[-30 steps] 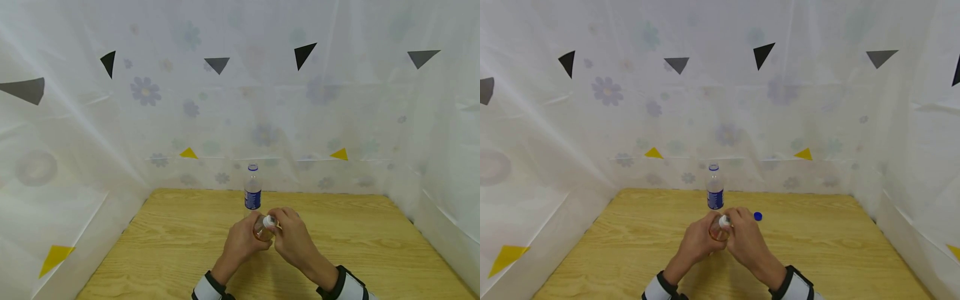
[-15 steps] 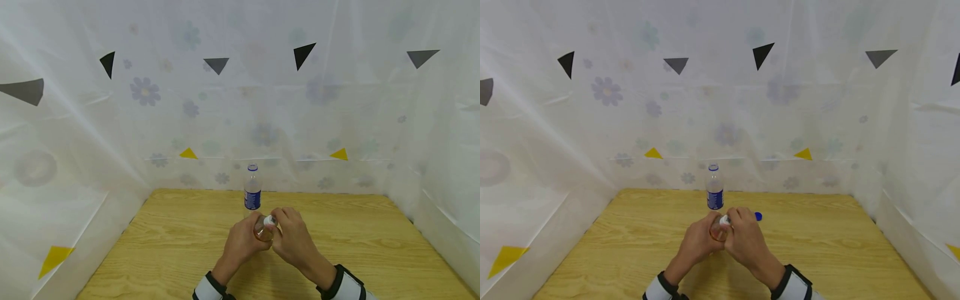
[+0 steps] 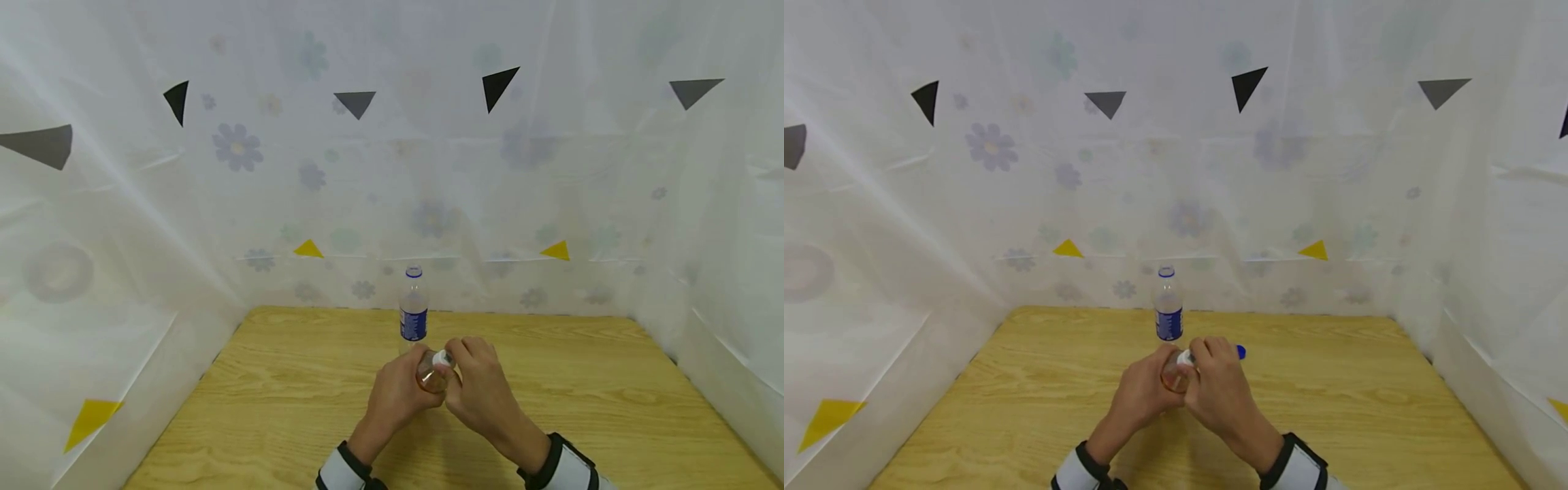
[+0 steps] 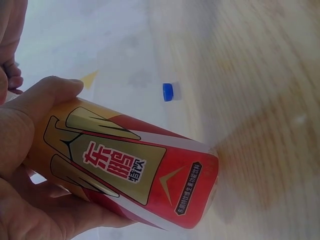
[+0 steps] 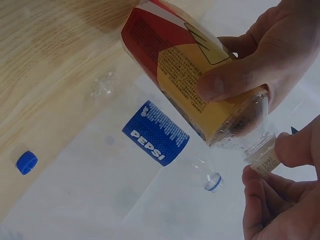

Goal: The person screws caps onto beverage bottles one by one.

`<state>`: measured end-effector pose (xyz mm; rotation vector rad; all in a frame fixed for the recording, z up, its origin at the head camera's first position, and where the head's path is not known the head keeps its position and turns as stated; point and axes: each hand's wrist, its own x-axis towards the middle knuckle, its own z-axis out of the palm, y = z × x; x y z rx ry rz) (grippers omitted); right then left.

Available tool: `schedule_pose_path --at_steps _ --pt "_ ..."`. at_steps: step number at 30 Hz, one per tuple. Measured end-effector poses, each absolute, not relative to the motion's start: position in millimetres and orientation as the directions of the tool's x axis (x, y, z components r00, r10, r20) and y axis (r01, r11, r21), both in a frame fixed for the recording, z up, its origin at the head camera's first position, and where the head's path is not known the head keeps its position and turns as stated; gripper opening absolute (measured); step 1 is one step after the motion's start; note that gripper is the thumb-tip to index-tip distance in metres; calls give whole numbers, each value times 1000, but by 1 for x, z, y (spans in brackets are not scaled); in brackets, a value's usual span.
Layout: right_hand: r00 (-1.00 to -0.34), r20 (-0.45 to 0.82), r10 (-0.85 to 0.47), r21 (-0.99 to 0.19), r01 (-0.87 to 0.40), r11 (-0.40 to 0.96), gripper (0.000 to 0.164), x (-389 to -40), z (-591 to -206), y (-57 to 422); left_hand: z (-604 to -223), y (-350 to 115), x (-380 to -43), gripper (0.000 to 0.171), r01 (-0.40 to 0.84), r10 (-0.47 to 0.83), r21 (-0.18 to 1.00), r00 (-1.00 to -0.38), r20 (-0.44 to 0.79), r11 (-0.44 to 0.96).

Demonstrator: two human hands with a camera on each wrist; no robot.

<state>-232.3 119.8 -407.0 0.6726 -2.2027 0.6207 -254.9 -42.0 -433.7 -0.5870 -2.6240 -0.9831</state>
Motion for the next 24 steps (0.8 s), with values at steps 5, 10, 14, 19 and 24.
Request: schedule_pose_path --at_steps 5,10,14,19,24 --pt "-603 751 -269 -230 -621 750 22 -231 -406 120 -433 -42 -255 49 455 275 564 -884 378 689" --pt "-592 761 -263 -231 -627 744 24 -231 -407 121 -433 -42 -255 48 456 281 558 -884 373 693" --pt "-579 774 -257 -230 -635 738 26 -231 -409 123 -433 -41 -255 47 459 281 555 -882 378 694" --pt "-637 733 -239 -286 -607 741 28 -229 -408 121 -432 -41 -255 48 451 269 561 -885 379 694" --pt "-666 703 -251 -324 -614 720 36 -226 -405 118 -432 -42 -256 47 458 275 556 -882 383 693"
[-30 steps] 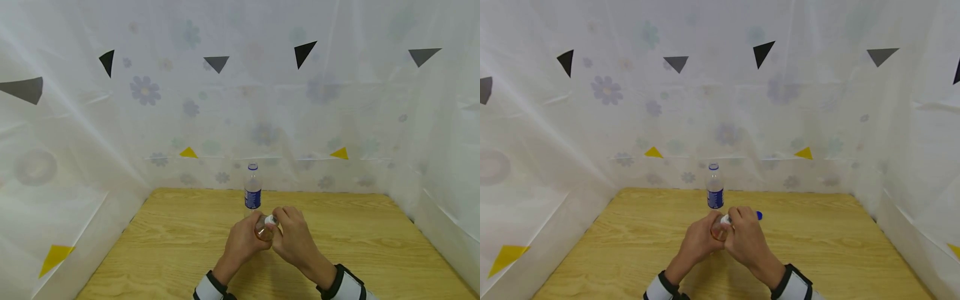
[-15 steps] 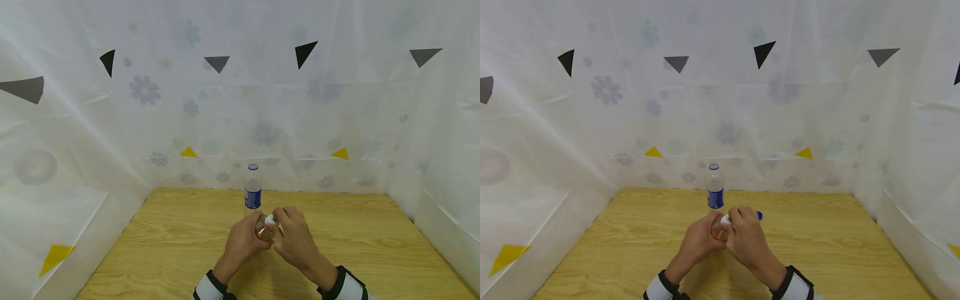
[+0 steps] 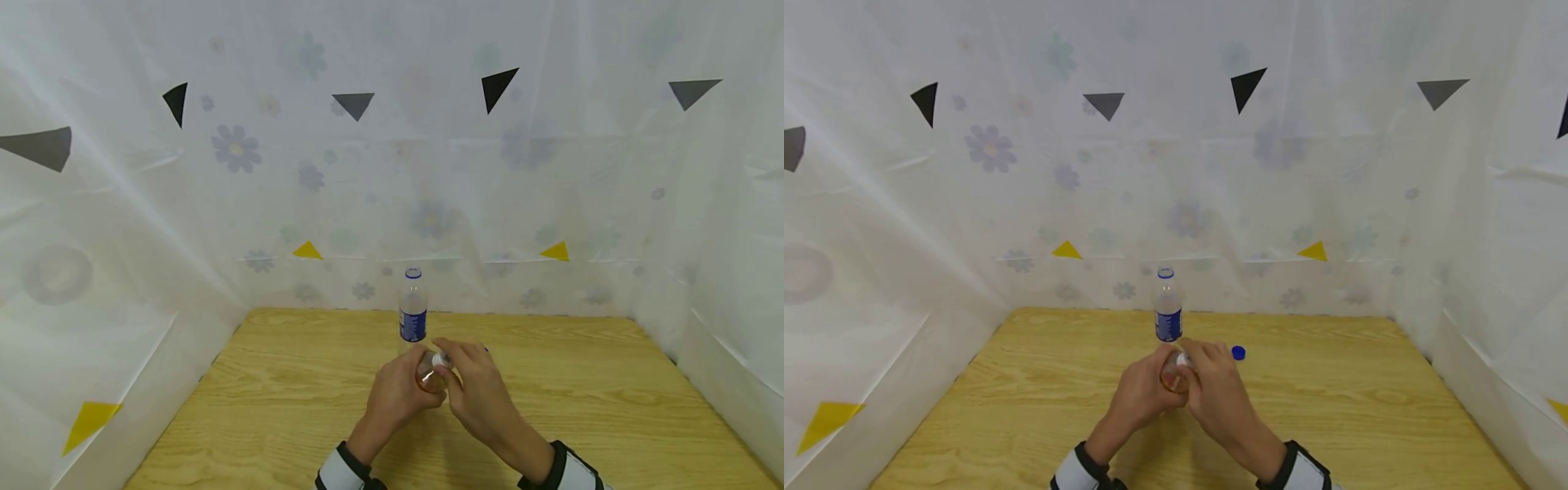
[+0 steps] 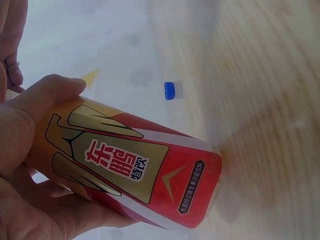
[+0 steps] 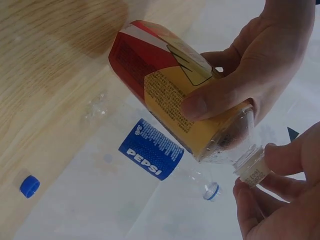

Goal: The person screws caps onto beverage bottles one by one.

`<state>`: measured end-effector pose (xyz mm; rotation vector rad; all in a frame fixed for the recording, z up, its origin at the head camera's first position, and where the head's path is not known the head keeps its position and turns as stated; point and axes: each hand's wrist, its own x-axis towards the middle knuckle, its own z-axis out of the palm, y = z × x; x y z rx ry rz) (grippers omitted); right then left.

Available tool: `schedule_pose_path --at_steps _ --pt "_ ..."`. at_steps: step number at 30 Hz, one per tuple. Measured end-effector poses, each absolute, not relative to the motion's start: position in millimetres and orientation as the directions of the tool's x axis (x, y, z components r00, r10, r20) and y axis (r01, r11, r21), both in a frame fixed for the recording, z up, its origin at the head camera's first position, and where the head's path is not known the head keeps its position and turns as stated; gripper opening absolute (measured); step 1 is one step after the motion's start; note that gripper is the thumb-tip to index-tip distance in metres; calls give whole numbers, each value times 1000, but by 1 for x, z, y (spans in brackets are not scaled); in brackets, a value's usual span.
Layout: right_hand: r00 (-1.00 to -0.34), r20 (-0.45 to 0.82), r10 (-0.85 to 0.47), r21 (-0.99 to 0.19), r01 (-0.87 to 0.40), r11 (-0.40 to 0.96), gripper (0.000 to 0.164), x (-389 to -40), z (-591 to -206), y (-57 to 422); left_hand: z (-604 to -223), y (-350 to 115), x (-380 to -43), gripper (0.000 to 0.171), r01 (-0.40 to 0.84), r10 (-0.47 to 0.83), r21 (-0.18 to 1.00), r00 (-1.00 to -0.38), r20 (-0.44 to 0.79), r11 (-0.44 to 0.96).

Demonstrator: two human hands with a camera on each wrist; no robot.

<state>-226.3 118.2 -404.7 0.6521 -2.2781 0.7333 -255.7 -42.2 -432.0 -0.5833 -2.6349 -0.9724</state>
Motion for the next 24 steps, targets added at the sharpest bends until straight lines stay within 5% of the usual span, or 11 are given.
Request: schedule_pose_path --at_steps 10,24 --pt "-664 685 -298 -309 -636 707 55 -223 -402 118 -432 -41 -255 50 443 262 569 -890 373 693" --pt "-672 676 -302 -311 -632 709 43 -223 -401 122 -432 -41 -253 48 448 265 569 -887 378 689"
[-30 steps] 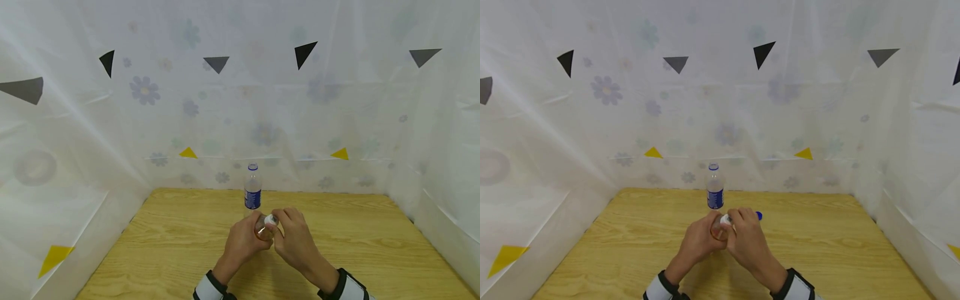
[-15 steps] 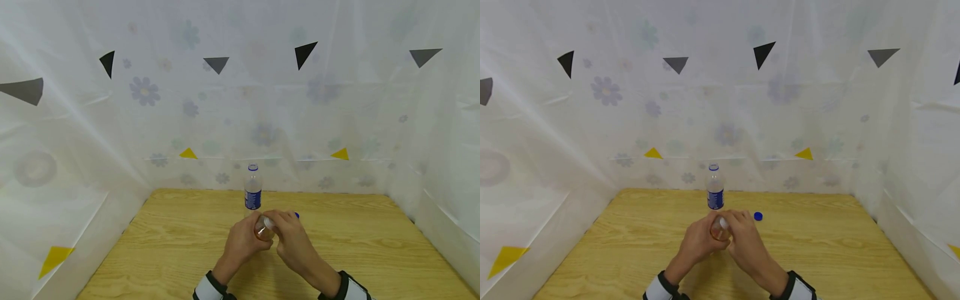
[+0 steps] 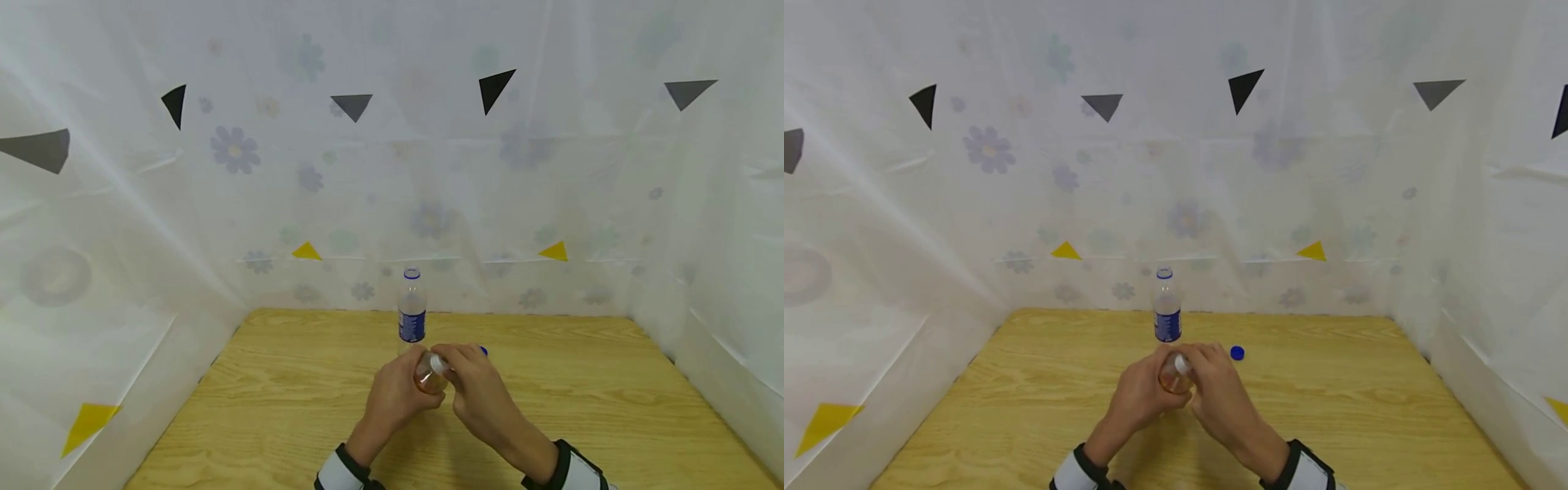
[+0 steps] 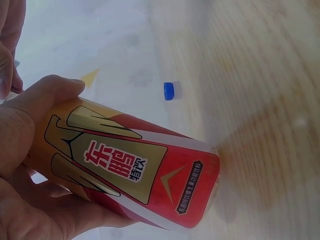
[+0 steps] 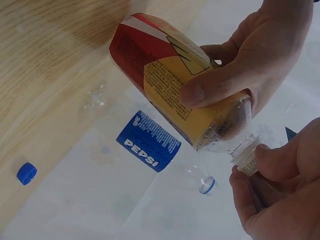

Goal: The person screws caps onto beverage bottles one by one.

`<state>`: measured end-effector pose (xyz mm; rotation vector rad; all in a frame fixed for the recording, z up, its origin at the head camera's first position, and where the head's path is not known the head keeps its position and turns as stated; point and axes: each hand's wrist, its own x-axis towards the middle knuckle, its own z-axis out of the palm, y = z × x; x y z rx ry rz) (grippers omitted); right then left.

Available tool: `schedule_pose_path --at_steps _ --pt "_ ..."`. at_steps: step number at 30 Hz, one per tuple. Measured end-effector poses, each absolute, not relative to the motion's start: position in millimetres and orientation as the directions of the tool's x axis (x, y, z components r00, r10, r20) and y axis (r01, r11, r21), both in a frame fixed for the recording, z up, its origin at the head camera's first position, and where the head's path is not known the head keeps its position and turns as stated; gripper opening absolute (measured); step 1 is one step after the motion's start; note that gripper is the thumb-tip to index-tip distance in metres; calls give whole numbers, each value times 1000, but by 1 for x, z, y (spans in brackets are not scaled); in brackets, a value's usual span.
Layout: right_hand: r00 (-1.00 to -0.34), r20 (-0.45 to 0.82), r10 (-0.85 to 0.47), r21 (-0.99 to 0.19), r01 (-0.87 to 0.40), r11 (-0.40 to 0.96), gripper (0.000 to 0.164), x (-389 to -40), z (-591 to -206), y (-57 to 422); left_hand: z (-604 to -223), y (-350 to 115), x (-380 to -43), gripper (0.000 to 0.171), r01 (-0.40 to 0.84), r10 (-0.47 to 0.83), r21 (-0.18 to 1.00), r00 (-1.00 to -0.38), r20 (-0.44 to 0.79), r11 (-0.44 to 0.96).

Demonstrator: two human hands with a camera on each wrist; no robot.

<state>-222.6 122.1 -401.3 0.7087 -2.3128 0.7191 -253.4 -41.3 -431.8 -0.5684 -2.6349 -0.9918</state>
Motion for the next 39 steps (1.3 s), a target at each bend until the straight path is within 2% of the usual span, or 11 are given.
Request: schedule_pose_path --at_steps 25,39 --pt "-654 706 -272 -298 -622 724 43 -227 -406 121 -435 -41 -255 51 471 261 554 -871 416 686" --pt "-612 741 -275 -245 -628 739 31 -233 -409 119 -437 -41 -255 51 480 251 545 -861 442 687"
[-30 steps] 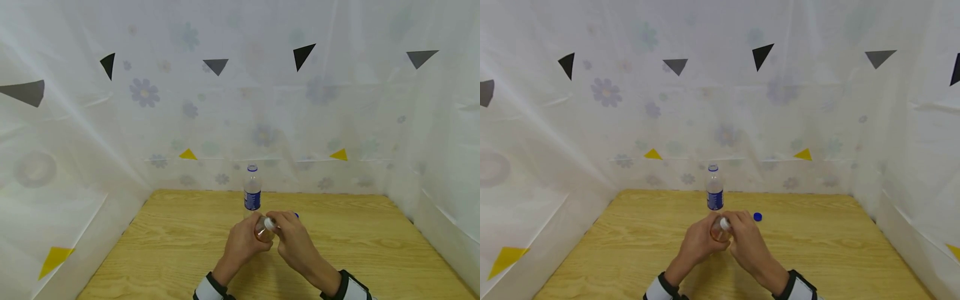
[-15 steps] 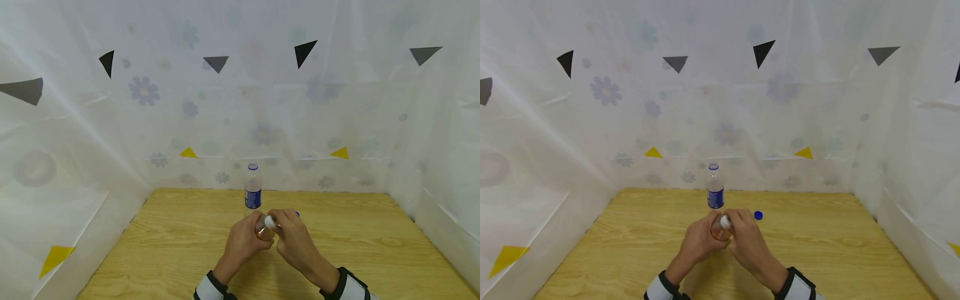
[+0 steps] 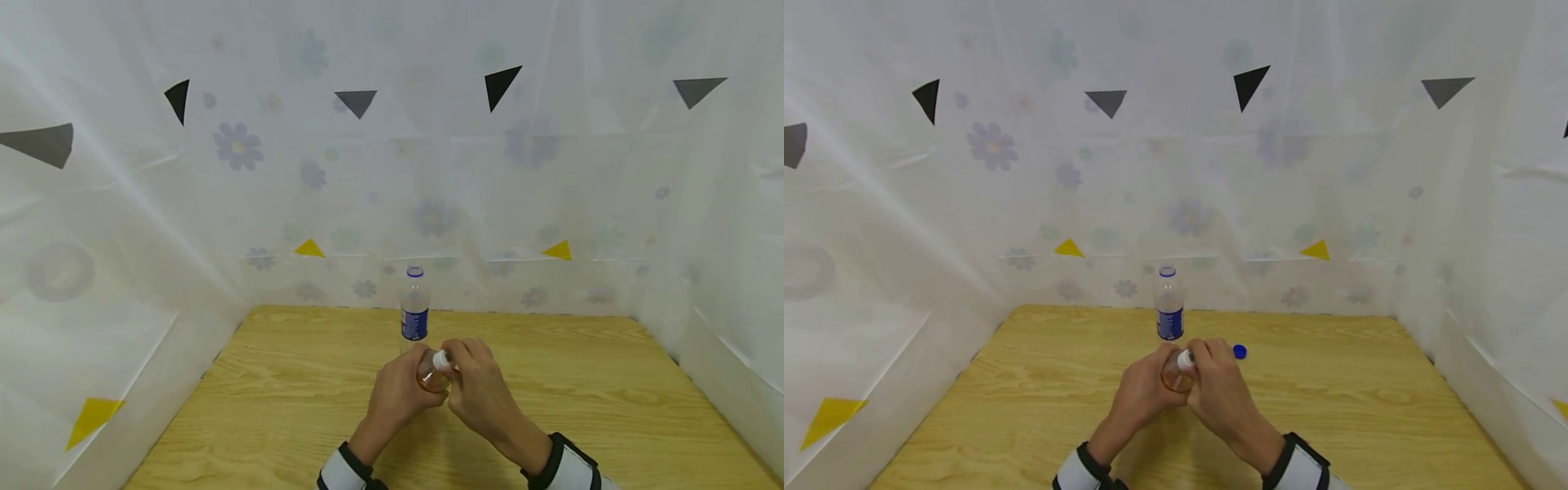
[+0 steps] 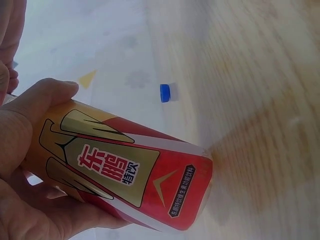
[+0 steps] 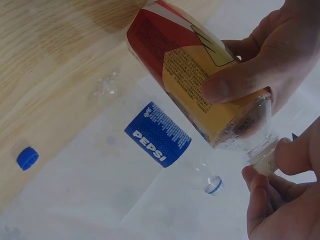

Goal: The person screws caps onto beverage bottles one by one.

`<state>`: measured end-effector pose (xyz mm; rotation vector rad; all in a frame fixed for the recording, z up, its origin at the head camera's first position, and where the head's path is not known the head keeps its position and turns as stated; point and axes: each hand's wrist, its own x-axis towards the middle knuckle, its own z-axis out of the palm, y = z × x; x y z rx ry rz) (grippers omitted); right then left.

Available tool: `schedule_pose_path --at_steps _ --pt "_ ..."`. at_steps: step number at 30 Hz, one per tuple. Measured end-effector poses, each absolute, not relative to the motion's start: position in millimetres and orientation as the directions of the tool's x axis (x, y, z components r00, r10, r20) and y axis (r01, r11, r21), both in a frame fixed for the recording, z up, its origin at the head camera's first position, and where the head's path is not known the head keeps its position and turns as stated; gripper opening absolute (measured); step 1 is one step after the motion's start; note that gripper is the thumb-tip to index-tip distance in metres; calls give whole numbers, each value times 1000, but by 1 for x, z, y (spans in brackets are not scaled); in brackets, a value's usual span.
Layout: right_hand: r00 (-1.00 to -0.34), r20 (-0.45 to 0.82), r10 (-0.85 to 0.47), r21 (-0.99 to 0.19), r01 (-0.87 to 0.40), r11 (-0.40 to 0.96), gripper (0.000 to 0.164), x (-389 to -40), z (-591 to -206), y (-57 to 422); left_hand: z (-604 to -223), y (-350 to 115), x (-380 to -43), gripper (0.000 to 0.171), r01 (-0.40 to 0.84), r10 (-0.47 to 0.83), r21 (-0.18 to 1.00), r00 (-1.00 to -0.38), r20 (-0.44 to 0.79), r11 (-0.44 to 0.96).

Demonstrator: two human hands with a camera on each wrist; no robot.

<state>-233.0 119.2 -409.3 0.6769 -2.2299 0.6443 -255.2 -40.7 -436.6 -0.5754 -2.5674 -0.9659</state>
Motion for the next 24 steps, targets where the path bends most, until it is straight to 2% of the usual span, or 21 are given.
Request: schedule_pose_path --at_steps 10,24 --pt "-608 746 -270 -261 -640 722 26 -234 -406 122 -435 -39 -255 51 454 246 569 -880 406 686" --pt "-656 714 -243 -328 -621 712 21 -234 -406 123 -434 -39 -254 50 448 244 573 -884 400 686"
